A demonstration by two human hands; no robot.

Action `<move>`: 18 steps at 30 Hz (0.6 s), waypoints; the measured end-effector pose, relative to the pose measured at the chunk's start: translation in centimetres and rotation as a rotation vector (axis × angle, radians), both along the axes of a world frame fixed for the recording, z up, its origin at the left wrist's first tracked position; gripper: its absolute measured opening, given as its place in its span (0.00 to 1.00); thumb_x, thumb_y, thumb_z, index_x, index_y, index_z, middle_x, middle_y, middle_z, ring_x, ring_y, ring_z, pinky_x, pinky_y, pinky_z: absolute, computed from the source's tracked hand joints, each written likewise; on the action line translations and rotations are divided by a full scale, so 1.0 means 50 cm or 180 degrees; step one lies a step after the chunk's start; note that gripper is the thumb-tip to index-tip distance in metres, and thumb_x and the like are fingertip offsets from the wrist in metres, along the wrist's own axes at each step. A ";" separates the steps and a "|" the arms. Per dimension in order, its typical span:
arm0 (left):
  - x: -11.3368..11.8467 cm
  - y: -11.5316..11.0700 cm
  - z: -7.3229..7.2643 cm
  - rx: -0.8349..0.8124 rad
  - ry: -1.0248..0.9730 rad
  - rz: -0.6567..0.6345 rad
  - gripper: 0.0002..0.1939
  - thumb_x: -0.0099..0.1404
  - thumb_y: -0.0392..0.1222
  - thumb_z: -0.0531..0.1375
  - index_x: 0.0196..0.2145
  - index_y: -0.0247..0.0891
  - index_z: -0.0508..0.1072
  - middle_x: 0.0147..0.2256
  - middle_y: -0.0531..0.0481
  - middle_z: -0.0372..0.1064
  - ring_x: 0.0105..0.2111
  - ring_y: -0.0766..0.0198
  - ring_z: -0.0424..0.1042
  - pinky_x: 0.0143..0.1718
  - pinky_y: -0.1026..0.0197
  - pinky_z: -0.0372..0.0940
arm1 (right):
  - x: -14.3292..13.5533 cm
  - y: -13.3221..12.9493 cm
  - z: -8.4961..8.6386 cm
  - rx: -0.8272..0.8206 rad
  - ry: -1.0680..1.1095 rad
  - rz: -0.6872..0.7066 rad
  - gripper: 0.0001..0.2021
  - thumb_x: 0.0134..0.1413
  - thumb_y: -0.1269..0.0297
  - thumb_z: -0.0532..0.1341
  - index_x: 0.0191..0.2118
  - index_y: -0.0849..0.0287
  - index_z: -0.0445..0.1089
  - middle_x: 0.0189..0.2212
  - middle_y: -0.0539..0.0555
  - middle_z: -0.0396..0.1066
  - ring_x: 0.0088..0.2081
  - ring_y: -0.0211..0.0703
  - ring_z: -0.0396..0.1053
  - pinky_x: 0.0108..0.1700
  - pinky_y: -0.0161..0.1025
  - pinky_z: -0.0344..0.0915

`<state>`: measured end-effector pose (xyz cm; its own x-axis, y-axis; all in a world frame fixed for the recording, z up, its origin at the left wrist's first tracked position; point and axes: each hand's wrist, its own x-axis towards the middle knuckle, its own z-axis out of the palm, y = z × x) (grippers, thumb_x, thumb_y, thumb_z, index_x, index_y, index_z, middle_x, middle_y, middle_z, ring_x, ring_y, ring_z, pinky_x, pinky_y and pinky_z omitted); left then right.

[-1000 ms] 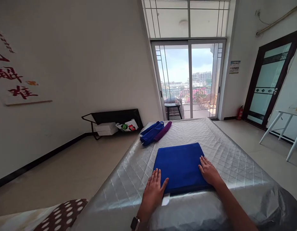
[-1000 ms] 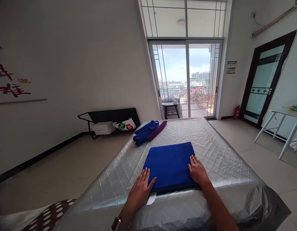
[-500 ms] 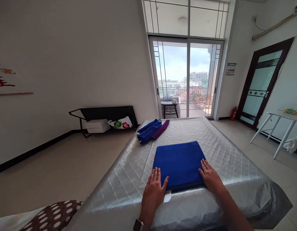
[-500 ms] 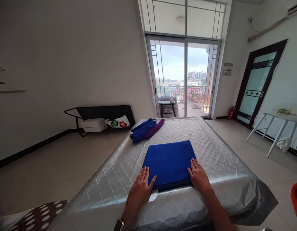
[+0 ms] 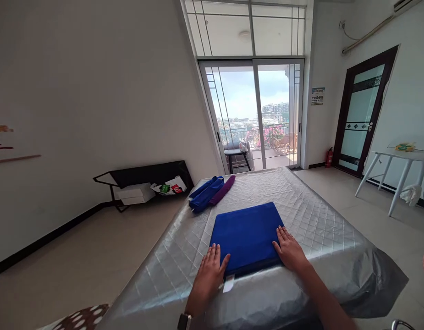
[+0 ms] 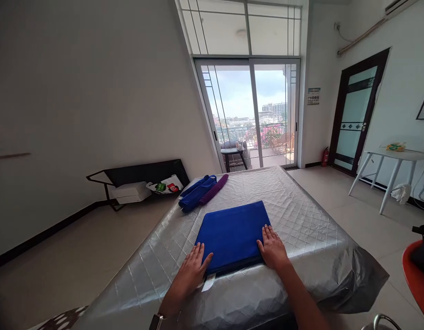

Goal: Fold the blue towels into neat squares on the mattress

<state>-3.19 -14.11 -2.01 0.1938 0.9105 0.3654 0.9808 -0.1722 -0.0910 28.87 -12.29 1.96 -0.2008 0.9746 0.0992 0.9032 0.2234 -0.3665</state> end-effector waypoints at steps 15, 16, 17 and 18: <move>0.340 0.046 0.038 -0.0345 -0.0259 -0.0919 0.29 0.78 0.50 0.41 0.70 0.37 0.57 0.68 0.39 0.55 0.70 0.50 0.52 0.67 0.39 0.55 | 0.002 0.003 -0.012 0.0041 -0.0151 0.0075 0.31 0.69 0.60 0.46 0.72 0.69 0.50 0.71 0.64 0.48 0.72 0.53 0.45 0.70 0.51 0.50; 0.337 0.041 0.036 -0.0369 -0.0272 -0.0907 0.29 0.78 0.50 0.41 0.70 0.36 0.57 0.69 0.39 0.55 0.70 0.50 0.52 0.67 0.39 0.55 | 0.002 0.002 -0.009 0.0005 -0.0157 0.0061 0.31 0.69 0.59 0.46 0.72 0.70 0.50 0.71 0.65 0.48 0.73 0.53 0.44 0.70 0.51 0.50; 0.334 0.035 0.035 -0.0405 -0.0291 -0.0890 0.29 0.78 0.51 0.42 0.70 0.36 0.57 0.69 0.39 0.54 0.70 0.51 0.51 0.68 0.39 0.55 | 0.002 0.002 -0.006 -0.0024 -0.0159 0.0054 0.31 0.70 0.58 0.46 0.72 0.70 0.49 0.71 0.64 0.47 0.73 0.53 0.44 0.70 0.51 0.49; 0.332 0.029 0.035 -0.0445 -0.0316 -0.0871 0.29 0.78 0.51 0.42 0.70 0.36 0.57 0.69 0.39 0.54 0.70 0.51 0.51 0.68 0.40 0.55 | 0.002 0.001 -0.004 -0.0041 -0.0160 0.0059 0.31 0.70 0.57 0.45 0.72 0.70 0.49 0.72 0.64 0.46 0.73 0.53 0.43 0.71 0.51 0.49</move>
<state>13.40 -12.67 -0.25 0.4081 0.8722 0.2698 0.8993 -0.4350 0.0459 28.98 -12.22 1.74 -0.2232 0.9718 0.0761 0.9163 0.2358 -0.3238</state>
